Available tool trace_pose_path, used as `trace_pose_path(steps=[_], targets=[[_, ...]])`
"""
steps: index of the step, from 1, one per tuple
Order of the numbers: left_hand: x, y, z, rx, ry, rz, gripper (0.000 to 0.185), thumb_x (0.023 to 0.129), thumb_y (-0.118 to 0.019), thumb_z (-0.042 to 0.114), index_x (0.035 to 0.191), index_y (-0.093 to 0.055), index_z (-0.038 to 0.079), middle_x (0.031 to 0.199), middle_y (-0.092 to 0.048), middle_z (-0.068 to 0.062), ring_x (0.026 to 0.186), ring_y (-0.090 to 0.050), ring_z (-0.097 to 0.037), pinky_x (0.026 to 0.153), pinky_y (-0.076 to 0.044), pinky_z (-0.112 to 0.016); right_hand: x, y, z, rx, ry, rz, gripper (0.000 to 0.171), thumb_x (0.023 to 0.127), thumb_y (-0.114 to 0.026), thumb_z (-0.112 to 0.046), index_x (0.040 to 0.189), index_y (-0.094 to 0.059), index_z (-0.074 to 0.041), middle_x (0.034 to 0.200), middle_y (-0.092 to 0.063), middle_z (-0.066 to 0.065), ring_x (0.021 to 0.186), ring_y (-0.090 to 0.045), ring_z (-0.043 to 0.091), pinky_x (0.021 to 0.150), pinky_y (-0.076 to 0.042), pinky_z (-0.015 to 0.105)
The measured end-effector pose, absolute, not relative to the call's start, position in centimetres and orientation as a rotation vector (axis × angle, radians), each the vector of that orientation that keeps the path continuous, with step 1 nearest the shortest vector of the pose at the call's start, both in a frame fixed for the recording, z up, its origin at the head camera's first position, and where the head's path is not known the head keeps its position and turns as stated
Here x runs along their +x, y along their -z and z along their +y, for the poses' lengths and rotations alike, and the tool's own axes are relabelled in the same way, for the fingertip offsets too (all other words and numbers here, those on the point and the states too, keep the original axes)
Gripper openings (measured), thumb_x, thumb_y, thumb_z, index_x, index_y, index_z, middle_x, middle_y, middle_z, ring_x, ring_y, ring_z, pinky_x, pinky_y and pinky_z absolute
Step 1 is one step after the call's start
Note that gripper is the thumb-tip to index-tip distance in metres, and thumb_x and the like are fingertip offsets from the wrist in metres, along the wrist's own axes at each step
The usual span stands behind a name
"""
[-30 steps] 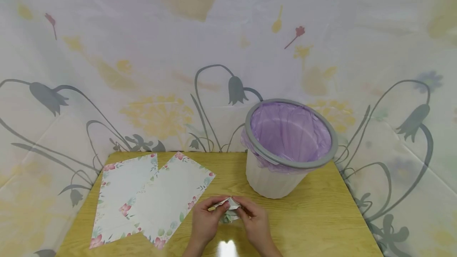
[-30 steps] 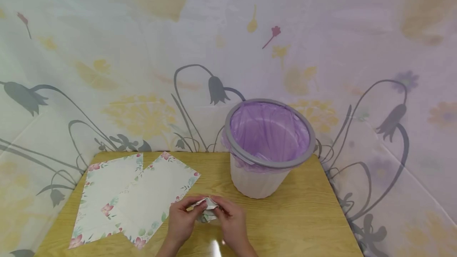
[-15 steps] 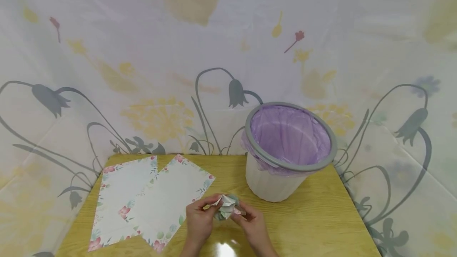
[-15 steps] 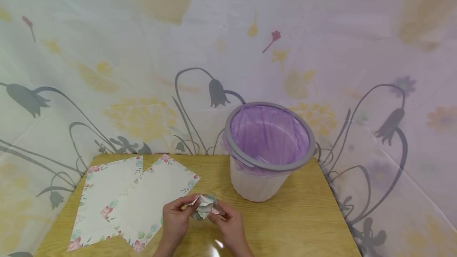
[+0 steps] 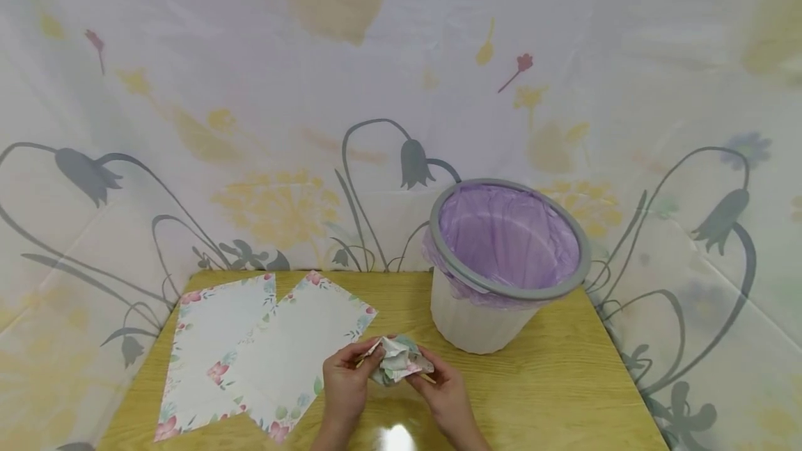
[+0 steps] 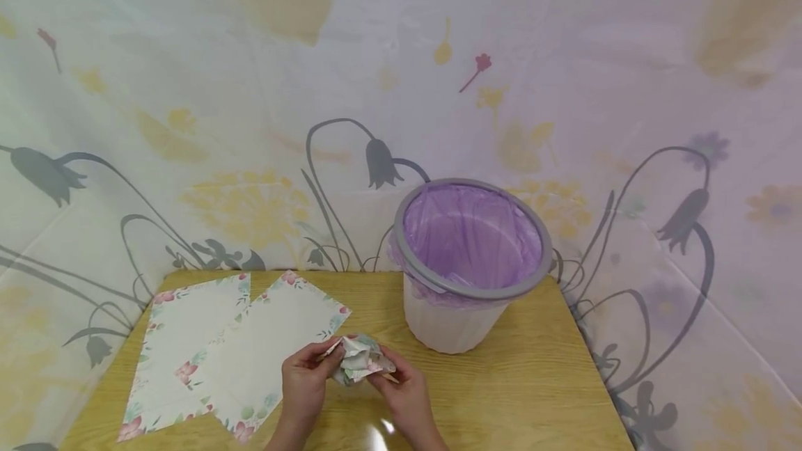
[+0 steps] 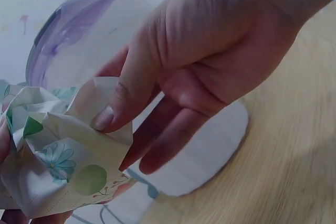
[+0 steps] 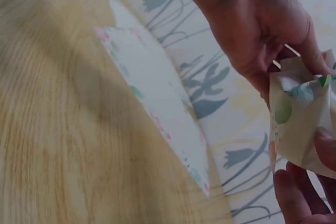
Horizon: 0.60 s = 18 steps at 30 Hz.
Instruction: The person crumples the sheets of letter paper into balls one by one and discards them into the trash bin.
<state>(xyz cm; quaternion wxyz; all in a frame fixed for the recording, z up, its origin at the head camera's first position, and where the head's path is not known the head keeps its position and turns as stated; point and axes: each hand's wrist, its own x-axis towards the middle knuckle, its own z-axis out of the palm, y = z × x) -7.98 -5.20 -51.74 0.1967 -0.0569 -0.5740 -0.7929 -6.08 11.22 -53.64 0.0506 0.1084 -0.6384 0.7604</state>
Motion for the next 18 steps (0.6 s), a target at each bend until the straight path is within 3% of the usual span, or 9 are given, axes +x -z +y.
trace_pose_path(steps=[4, 6, 13, 18], targets=[[-8.0, 51.8, -5.0, -0.123, 2.218, -1.568, 0.018, 0.078, -0.072, -0.02, 0.093, -0.073, -0.01, 0.091, -0.076, -0.003, 0.084, -0.071, -0.007, 0.069, -0.056, -0.018, -6.0, 53.3, 11.1, 0.36, -2.35, -1.943, 0.053, 0.083, -0.071, 0.013, 0.13, -0.048, 0.023, 0.126, -0.057, 0.034, 0.107, -0.064, 0.013, 0.088, -0.055, 0.033], [-8.0, 51.7, -4.9, -0.097, 2.213, -1.547, 0.017, 0.078, -0.073, -0.018, 0.093, -0.071, -0.012, 0.091, -0.076, -0.003, 0.085, -0.071, -0.008, 0.069, -0.056, -0.018, -6.1, 53.2, 10.9, 0.393, -2.379, -1.924, 0.059, 0.08, -0.073, 0.015, 0.132, -0.046, 0.023, 0.129, -0.049, 0.042, 0.111, -0.063, 0.015, 0.09, -0.053, 0.036], [-7.7, 51.3, -4.1, 0.032, 2.291, -1.476, 0.018, 0.084, -0.073, -0.008, 0.1, -0.067, -0.014, 0.1, -0.075, -0.011, 0.095, -0.07, -0.016, 0.079, -0.057, -0.023, -6.6, 53.9, 8.7, 0.521, -1.85, -2.039, 0.083, 0.063, -0.088, 0.007, 0.137, -0.052, 0.006, 0.13, -0.058, 0.025, 0.121, -0.057, 0.015, 0.094, -0.051, 0.036], [-7.6, 50.7, -3.5, 0.063, 2.409, -1.478, 0.028, 0.09, -0.069, -0.004, 0.113, -0.059, -0.017, 0.116, -0.069, -0.019, 0.107, -0.066, -0.021, 0.089, -0.055, -0.028, -6.9, 54.0, 8.5, 0.519, -1.529, -2.096, 0.083, 0.063, -0.09, 0.004, 0.137, -0.053, 0.003, 0.126, -0.063, 0.019, 0.115, -0.061, 0.021, 0.088, -0.056, 0.036]])
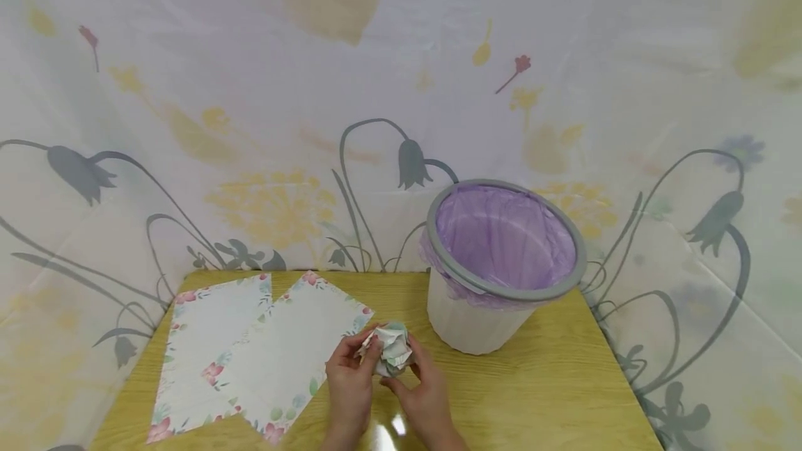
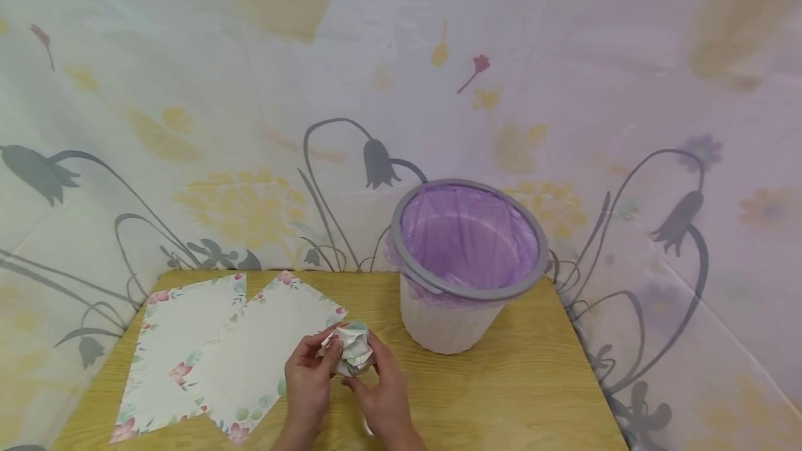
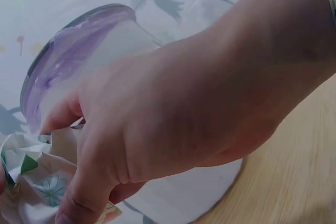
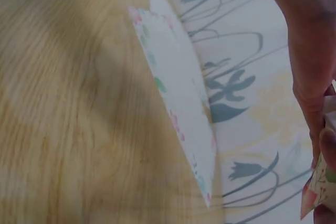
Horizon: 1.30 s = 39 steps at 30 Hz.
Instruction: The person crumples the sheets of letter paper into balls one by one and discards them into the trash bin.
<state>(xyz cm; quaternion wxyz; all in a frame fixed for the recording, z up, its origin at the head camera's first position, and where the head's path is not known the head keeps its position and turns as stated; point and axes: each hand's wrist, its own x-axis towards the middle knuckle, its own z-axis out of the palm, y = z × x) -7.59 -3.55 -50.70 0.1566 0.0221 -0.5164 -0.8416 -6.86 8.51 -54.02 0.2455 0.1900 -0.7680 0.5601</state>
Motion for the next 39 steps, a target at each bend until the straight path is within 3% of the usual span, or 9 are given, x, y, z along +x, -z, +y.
trace_pose_path(steps=[8, 14, 21, 25, 31, 35, 39], targets=[[-7.3, 49.9, -3.4, 0.15, 2.464, -1.546, 0.027, 0.093, -0.068, -0.002, 0.111, -0.054, -0.016, 0.106, -0.067, -0.01, 0.096, -0.067, -0.015, 0.08, -0.057, -0.023, -7.3, 53.4, 9.3, 0.604, -1.26, -2.075, 0.069, 0.068, -0.085, 0.008, 0.132, -0.06, 0.005, 0.121, -0.068, 0.017, 0.102, -0.069, 0.028, 0.083, -0.055, 0.022], [-7.1, 49.3, -3.0, 0.155, 2.457, -1.615, 0.028, 0.092, -0.07, 0.001, 0.109, -0.056, -0.016, 0.109, -0.07, -0.011, 0.091, -0.068, -0.014, 0.069, -0.056, -0.02, -7.5, 53.1, 10.2, 0.643, -1.243, -1.99, 0.058, 0.069, -0.082, 0.012, 0.124, -0.063, 0.011, 0.111, -0.07, 0.022, 0.097, -0.07, 0.029, 0.079, -0.056, 0.021], [-7.0, 49.8, -2.5, 0.148, 2.317, -1.715, 0.019, 0.092, -0.069, -0.001, 0.108, -0.065, -0.011, 0.113, -0.068, -0.02, 0.103, -0.067, -0.014, 0.083, -0.056, -0.023, -8.0, 53.1, 10.6, 0.636, -1.171, -1.996, 0.054, 0.065, -0.083, 0.011, 0.117, -0.068, 0.01, 0.102, -0.071, 0.022, 0.087, -0.072, 0.026, 0.07, -0.057, 0.021], [-6.8, 50.5, -2.6, 0.071, 2.196, -1.816, 0.025, 0.095, -0.067, 0.005, 0.117, -0.068, -0.006, 0.121, -0.067, -0.019, 0.104, -0.067, -0.014, 0.082, -0.055, -0.021, -8.1, 53.3, 10.9, 0.605, -1.245, -2.047, 0.047, 0.067, -0.082, 0.01, 0.112, -0.068, 0.013, 0.096, -0.072, 0.02, 0.078, -0.073, 0.022, 0.063, -0.057, 0.019], [-6.8, 51.3, -3.5, -0.047, 2.186, -1.917, 0.028, 0.104, -0.055, 0.012, 0.123, -0.067, -0.004, 0.125, -0.065, -0.016, 0.114, -0.062, -0.014, 0.087, -0.054, -0.024, -8.3, 53.7, 11.6, 0.533, -1.446, -2.111, 0.039, 0.071, -0.08, 0.011, 0.109, -0.069, 0.013, 0.097, -0.072, 0.019, 0.084, -0.071, 0.019, 0.065, -0.057, 0.021], [-7.3, 51.2, -4.5, -0.028, 2.317, -1.939, 0.027, 0.096, -0.066, 0.008, 0.119, -0.068, -0.007, 0.119, -0.068, -0.021, 0.103, -0.066, -0.012, 0.077, -0.057, -0.025, -8.2, 53.5, 12.5, 0.546, -1.602, -2.189, 0.038, 0.076, -0.078, 0.009, 0.112, -0.067, 0.013, 0.103, -0.07, 0.021, 0.089, -0.069, 0.014, 0.067, -0.058, 0.024], [-7.5, 50.7, -5.5, -0.082, 2.474, -1.975, 0.046, 0.089, -0.074, 0.003, 0.131, -0.059, -0.007, 0.124, -0.063, -0.024, 0.106, -0.064, -0.018, 0.083, -0.056, -0.026, -8.3, 53.1, 13.5, 0.658, -1.75, -2.26, 0.039, 0.082, -0.074, 0.006, 0.118, -0.063, 0.015, 0.107, -0.069, 0.023, 0.09, -0.07, 0.014, 0.068, -0.059, 0.029]])
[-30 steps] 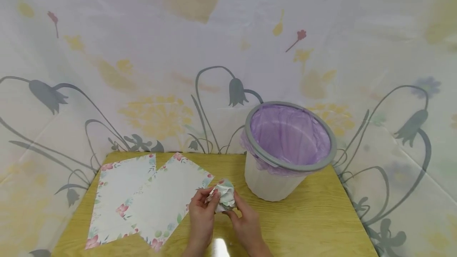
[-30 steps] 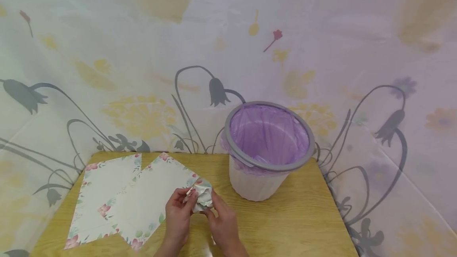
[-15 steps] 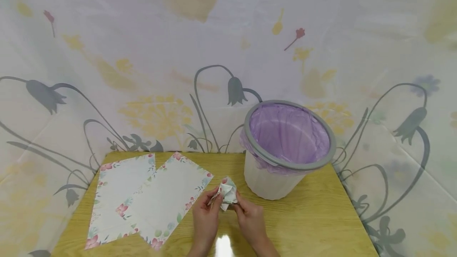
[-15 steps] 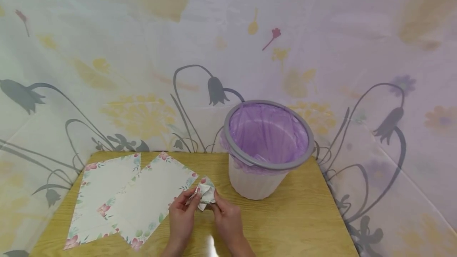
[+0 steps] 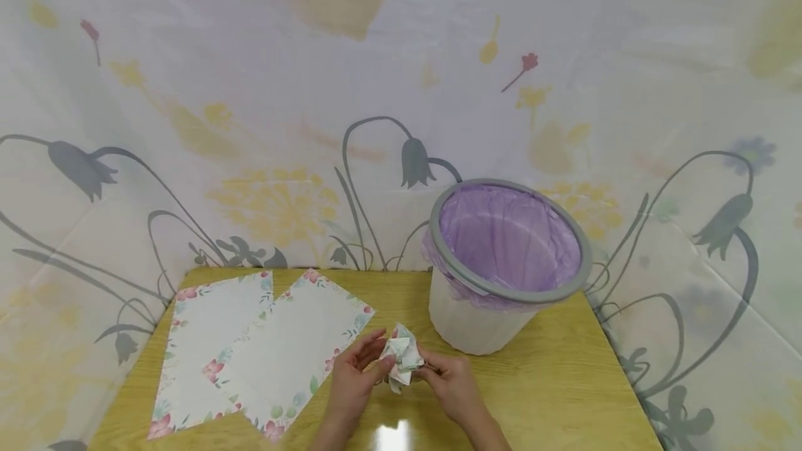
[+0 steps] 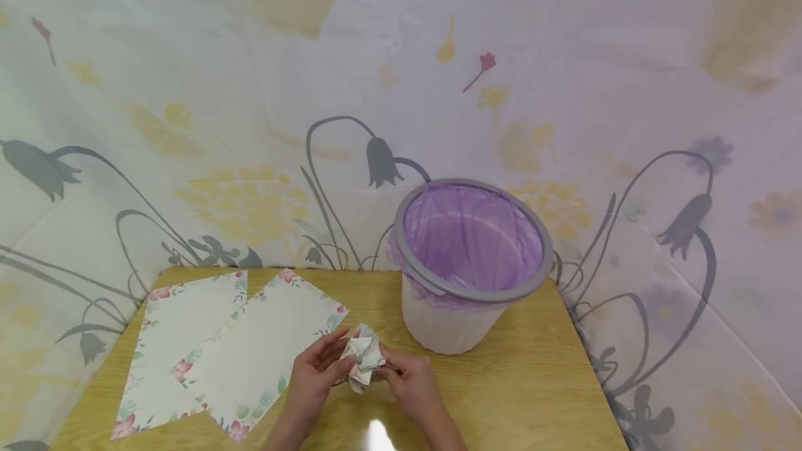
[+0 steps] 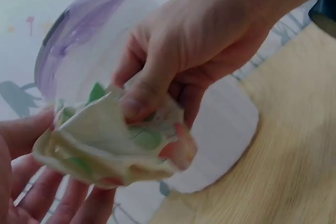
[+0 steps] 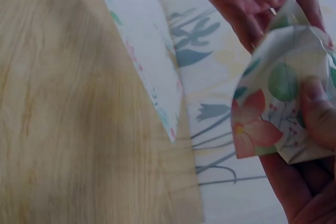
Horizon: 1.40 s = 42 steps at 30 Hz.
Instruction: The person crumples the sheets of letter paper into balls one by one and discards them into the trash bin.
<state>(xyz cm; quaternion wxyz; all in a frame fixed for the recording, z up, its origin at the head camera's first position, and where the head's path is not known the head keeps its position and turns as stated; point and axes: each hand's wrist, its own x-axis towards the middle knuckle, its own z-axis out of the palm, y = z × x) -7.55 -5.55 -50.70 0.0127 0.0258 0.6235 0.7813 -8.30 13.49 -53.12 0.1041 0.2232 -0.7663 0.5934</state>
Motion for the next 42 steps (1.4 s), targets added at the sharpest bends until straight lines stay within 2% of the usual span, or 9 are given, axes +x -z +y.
trace_pose_path(steps=[5, 9, 13, 17, 19, 22, 26, 34, 42], targets=[[-7.7, 50.5, -6.6, 0.205, -2.282, 1.904, 0.054, 0.089, -0.075, 0.005, 0.138, -0.055, -0.004, 0.131, -0.059, -0.02, 0.111, -0.06, -0.021, 0.085, -0.054, -0.027, -8.6, 52.8, 14.2, 0.825, -1.724, -2.305, 0.039, 0.084, -0.074, -0.002, 0.118, -0.063, 0.014, 0.11, -0.068, 0.022, 0.093, -0.069, 0.015, 0.069, -0.06, 0.031], [-8.0, 50.8, -6.7, 0.36, -2.242, 1.985, 0.044, 0.087, -0.076, 0.004, 0.128, -0.063, -0.004, 0.122, -0.065, -0.015, 0.111, -0.06, -0.019, 0.095, -0.048, -0.032, -8.7, 52.6, 14.4, 0.83, -1.718, -2.332, 0.037, 0.084, -0.075, -0.001, 0.117, -0.065, 0.013, 0.108, -0.069, 0.021, 0.092, -0.069, 0.014, 0.068, -0.06, 0.03], [-8.1, 50.8, -6.2, 0.476, -2.261, 2.119, 0.032, 0.084, -0.078, 0.004, 0.116, -0.071, 0.001, 0.11, -0.07, -0.011, 0.106, -0.063, -0.019, 0.097, -0.047, -0.035, -8.6, 52.4, 14.4, 0.711, -1.853, -2.359, 0.033, 0.087, -0.07, 0.005, 0.118, -0.063, 0.013, 0.102, -0.071, 0.02, 0.078, -0.071, 0.013, 0.06, -0.057, 0.025], [-7.9, 50.2, -5.4, 0.424, -2.293, 2.248, 0.028, 0.078, -0.083, 0.006, 0.105, -0.077, 0.009, 0.101, -0.073, -0.005, 0.097, -0.065, -0.018, 0.086, -0.053, -0.034, -8.4, 51.8, 14.1, 0.507, -1.925, -2.366, 0.028, 0.087, -0.068, 0.009, 0.114, -0.068, 0.009, 0.093, -0.074, 0.016, 0.052, -0.055, 0.004, 0.046, -0.042, 0.017], [-7.8, 50.1, -5.0, 0.39, -2.307, 2.323, 0.027, 0.074, -0.085, 0.005, 0.1, -0.078, 0.012, 0.095, -0.074, -0.001, 0.093, -0.066, -0.017, 0.082, -0.055, -0.032, -8.4, 51.5, 13.9, 0.451, -1.935, -2.338, 0.025, 0.086, -0.067, 0.011, 0.11, -0.071, 0.009, 0.09, -0.075, 0.015, 0.053, -0.054, 0.003, 0.048, -0.048, 0.018], [-7.6, 50.2, -4.3, 0.436, -2.36, 2.449, 0.027, 0.07, -0.086, 0.001, 0.093, -0.078, 0.012, 0.089, -0.073, -0.001, 0.086, -0.068, -0.016, 0.063, -0.057, -0.025, -8.4, 51.3, 13.6, 0.403, -1.981, -2.275, 0.021, 0.084, -0.067, 0.013, 0.104, -0.074, 0.008, 0.088, -0.074, 0.016, 0.066, -0.068, 0.012, 0.061, -0.06, 0.03], [-7.5, 50.6, -3.7, 0.584, -2.425, 2.599, 0.024, 0.068, -0.085, -0.004, 0.088, -0.078, 0.008, 0.083, -0.072, -0.003, 0.068, -0.065, -0.014, 0.041, -0.044, -0.016, -8.4, 51.1, 13.1, 0.29, -1.979, -2.25, 0.019, 0.082, -0.068, 0.014, 0.098, -0.076, 0.007, 0.081, -0.074, 0.014, 0.066, -0.069, 0.013, 0.061, -0.06, 0.033], [-7.8, 50.5, -4.0, 0.804, -2.483, 2.65, 0.028, 0.07, -0.079, -0.018, 0.087, -0.078, 0.004, 0.084, -0.072, -0.009, 0.074, -0.07, -0.017, 0.054, -0.054, -0.019, -8.1, 50.0, 12.0, 0.106, -1.921, -2.294, 0.018, 0.078, -0.069, 0.013, 0.092, -0.077, 0.005, 0.072, -0.072, 0.006, 0.057, -0.063, 0.01, 0.052, -0.058, 0.033], [-8.0, 50.3, -4.8, 0.799, -2.324, 2.592, 0.022, 0.081, -0.079, 0.001, 0.103, -0.078, 0.007, 0.098, -0.075, -0.006, 0.072, -0.066, -0.012, 0.05, -0.052, -0.018, -7.6, 49.3, 12.3, 0.141, -1.825, -2.344, 0.019, 0.079, -0.07, 0.012, 0.094, -0.076, 0.004, 0.069, -0.071, 0.005, 0.05, -0.06, 0.01, 0.044, -0.05, 0.022]])
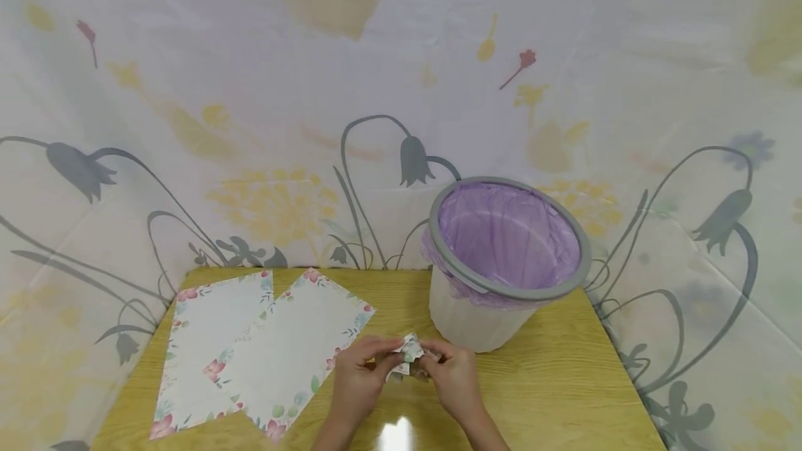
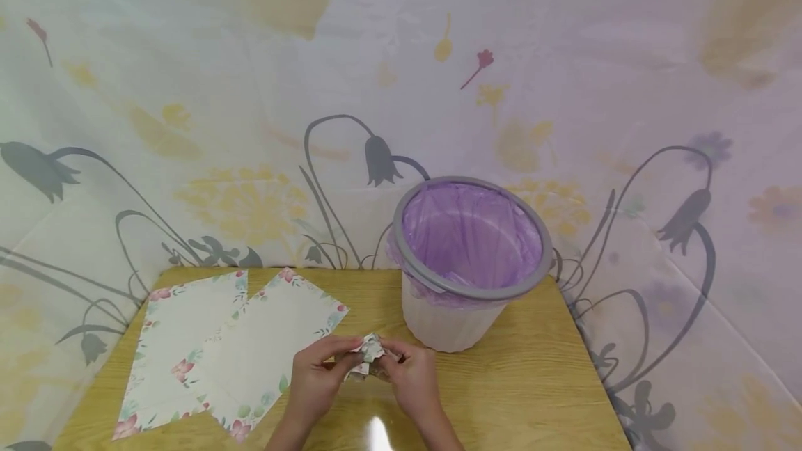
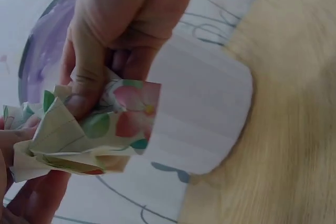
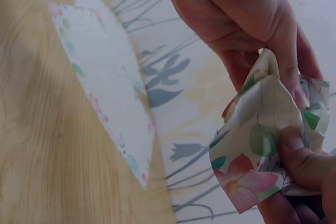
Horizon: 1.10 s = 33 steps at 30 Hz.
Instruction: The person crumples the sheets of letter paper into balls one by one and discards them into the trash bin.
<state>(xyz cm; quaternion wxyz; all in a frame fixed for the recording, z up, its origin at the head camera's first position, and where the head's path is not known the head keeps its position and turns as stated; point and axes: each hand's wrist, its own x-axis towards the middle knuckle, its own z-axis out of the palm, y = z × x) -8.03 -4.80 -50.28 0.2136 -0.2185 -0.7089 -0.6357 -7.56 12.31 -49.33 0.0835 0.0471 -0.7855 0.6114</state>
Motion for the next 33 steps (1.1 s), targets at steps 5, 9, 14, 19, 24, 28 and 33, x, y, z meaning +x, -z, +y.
trace_pose_path(steps=[5, 9, 14, 19, 24, 28, 33], targets=[[-7.7, 50.8, -4.6, -0.789, 1.549, -2.109, 0.046, 0.087, -0.076, 0.008, 0.132, -0.065, 0.008, 0.13, -0.065, -0.009, 0.104, -0.068, -0.022, 0.076, -0.058, -0.025, -7.9, 49.4, 13.1, 0.077, -1.88, -2.364, 0.018, 0.083, -0.07, 0.008, 0.1, -0.075, 0.007, 0.076, -0.073, 0.009, 0.05, -0.058, 0.008, 0.046, -0.052, 0.021], [-7.5, 51.3, -4.9, -0.93, 1.393, -2.166, 0.068, 0.084, -0.081, 0.023, 0.144, -0.052, 0.008, 0.144, -0.054, -0.009, 0.126, -0.056, -0.027, 0.098, -0.051, -0.035, -8.1, 49.4, 13.8, 0.017, -1.98, -2.416, 0.022, 0.084, -0.072, 0.004, 0.105, -0.074, 0.007, 0.077, -0.072, 0.008, 0.054, -0.056, 0.007, 0.051, -0.052, 0.019], [-7.9, 51.2, -5.6, -1.063, 1.303, -2.141, 0.086, 0.073, -0.087, 0.022, 0.147, -0.047, 0.004, 0.148, -0.049, -0.009, 0.127, -0.055, -0.025, 0.101, -0.047, -0.029, -8.5, 49.3, 14.5, 0.018, -2.175, -2.438, 0.027, 0.085, -0.072, 0.002, 0.111, -0.071, 0.009, 0.081, -0.072, 0.011, 0.064, -0.064, 0.011, 0.064, -0.059, 0.027], [-8.0, 50.7, -5.6, -1.123, 1.208, -2.093, 0.096, 0.062, -0.093, 0.013, 0.146, -0.047, 0.0, 0.148, -0.049, -0.011, 0.124, -0.057, -0.027, 0.101, -0.046, -0.026, -8.7, 49.3, 14.8, 0.073, -2.281, -2.443, 0.029, 0.084, -0.069, 0.003, 0.113, -0.069, 0.011, 0.08, -0.071, 0.008, 0.062, -0.061, 0.009, 0.06, -0.056, 0.024], [-8.1, 50.5, -5.0, -1.11, 1.166, -1.949, 0.08, 0.07, -0.088, 0.016, 0.14, -0.053, -0.003, 0.14, -0.055, -0.016, 0.115, -0.064, -0.029, 0.092, -0.052, -0.025, -8.8, 49.3, 14.5, 0.156, -2.407, -2.394, 0.03, 0.086, -0.069, 0.003, 0.114, -0.067, 0.014, 0.079, -0.071, 0.003, 0.064, -0.063, 0.008, 0.061, -0.056, 0.024], [-8.1, 50.6, -4.7, -1.085, 1.224, -1.884, 0.067, 0.072, -0.087, 0.011, 0.132, -0.061, -0.004, 0.135, -0.058, -0.02, 0.107, -0.067, -0.028, 0.081, -0.054, -0.018, -8.7, 49.2, 14.3, 0.191, -2.448, -2.355, 0.031, 0.087, -0.071, 0.0, 0.114, -0.066, 0.015, 0.079, -0.071, 0.003, 0.064, -0.065, 0.008, 0.061, -0.056, 0.023], [-8.0, 51.1, -4.4, -1.036, 1.36, -1.832, 0.049, 0.065, -0.087, -0.005, 0.111, -0.072, -0.005, 0.129, -0.061, -0.026, 0.095, -0.071, -0.028, 0.065, -0.053, -0.012, -8.6, 49.3, 14.3, 0.225, -2.464, -2.351, 0.036, 0.09, -0.071, -0.005, 0.119, -0.064, 0.014, 0.089, -0.072, 0.008, 0.074, -0.068, 0.012, 0.066, -0.058, 0.024]])
